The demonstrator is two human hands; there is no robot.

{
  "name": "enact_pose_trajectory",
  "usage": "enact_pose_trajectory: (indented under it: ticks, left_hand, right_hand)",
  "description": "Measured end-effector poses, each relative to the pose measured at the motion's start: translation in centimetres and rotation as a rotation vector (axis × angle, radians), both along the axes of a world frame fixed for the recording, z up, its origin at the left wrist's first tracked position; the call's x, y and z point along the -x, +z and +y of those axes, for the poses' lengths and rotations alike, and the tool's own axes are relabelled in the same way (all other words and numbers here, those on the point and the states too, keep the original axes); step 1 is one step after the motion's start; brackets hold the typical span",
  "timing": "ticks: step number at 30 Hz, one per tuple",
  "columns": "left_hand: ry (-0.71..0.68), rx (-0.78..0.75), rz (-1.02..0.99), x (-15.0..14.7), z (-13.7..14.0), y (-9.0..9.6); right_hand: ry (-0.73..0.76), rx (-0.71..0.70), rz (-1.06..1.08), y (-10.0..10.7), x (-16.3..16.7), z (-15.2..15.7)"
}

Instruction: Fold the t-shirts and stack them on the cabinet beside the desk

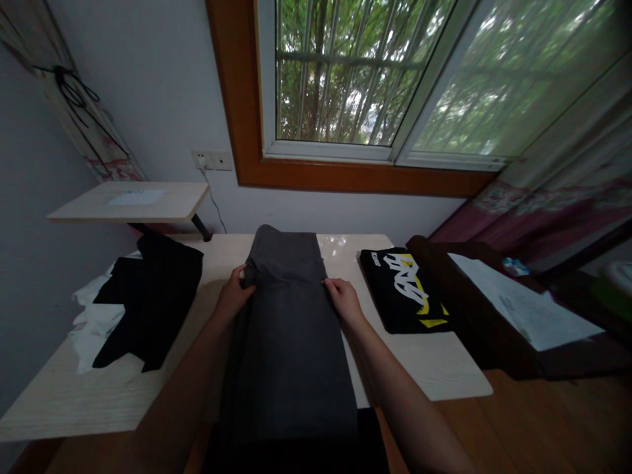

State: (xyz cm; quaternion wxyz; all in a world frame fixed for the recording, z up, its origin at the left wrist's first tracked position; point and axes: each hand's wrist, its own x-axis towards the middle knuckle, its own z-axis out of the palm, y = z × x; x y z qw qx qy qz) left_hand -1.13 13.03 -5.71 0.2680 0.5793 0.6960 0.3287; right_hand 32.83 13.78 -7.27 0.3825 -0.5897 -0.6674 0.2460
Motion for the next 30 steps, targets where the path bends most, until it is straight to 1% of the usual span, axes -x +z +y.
enact_pose_trajectory:
  ticks: [4, 8, 13, 17, 21, 24, 26, 27, 28, 30]
  left_hand:
    - [-0.046, -0.030, -0.027, 0.2, -0.7, -0.1]
    - [-0.096, 0.010, -0.080, 0.2, -3.0, -0.1]
    - [-0.232, 0.057, -0.191, 0.5, -5.7, -0.3]
    - [-0.341, 0.096, -0.237, 1.7, -6.8, -0.5]
    - [-0.431, 0.159, -0.218, 2.7, -7.3, 0.4]
    - [-0.440, 0.190, -0.101, 3.0, -7.2, 1.6]
    - [-0.393, 0.199, 0.011, 3.2, -6.6, 2.1]
    - [-0.366, 0.168, 0.064, 3.3, -6.1, 2.1]
    - [-0.338, 0.106, 0.117, 3.4, -5.5, 2.0]
    - [-0.292, -0.079, 0.227, 3.6, -3.9, 1.3]
  right_hand:
    - [0.073, 0.049, 0.069, 0.6, -0.1, -0.9]
    - [0.164, 0.137, 0.118, 1.1, -0.9, -3.2]
    - [0.300, 0.296, 0.108, 1.1, -2.6, -5.5]
    - [0.429, 0.453, 0.197, 1.4, -3.6, -6.4]
    - [0.493, 0.632, 0.309, 2.0, -4.1, -6.8]
    - [0.525, 0.698, 0.302, 2.4, -4.4, -6.6]
    - [0.533, 0.668, 0.226, 2.5, -4.6, -6.2]
    - [0.513, 0.612, 0.183, 2.5, -4.6, -5.9]
    - [0.478, 0.525, 0.139, 2.5, -4.7, -5.6]
    - [0.374, 0.287, 0.037, 2.3, -4.5, -4.8]
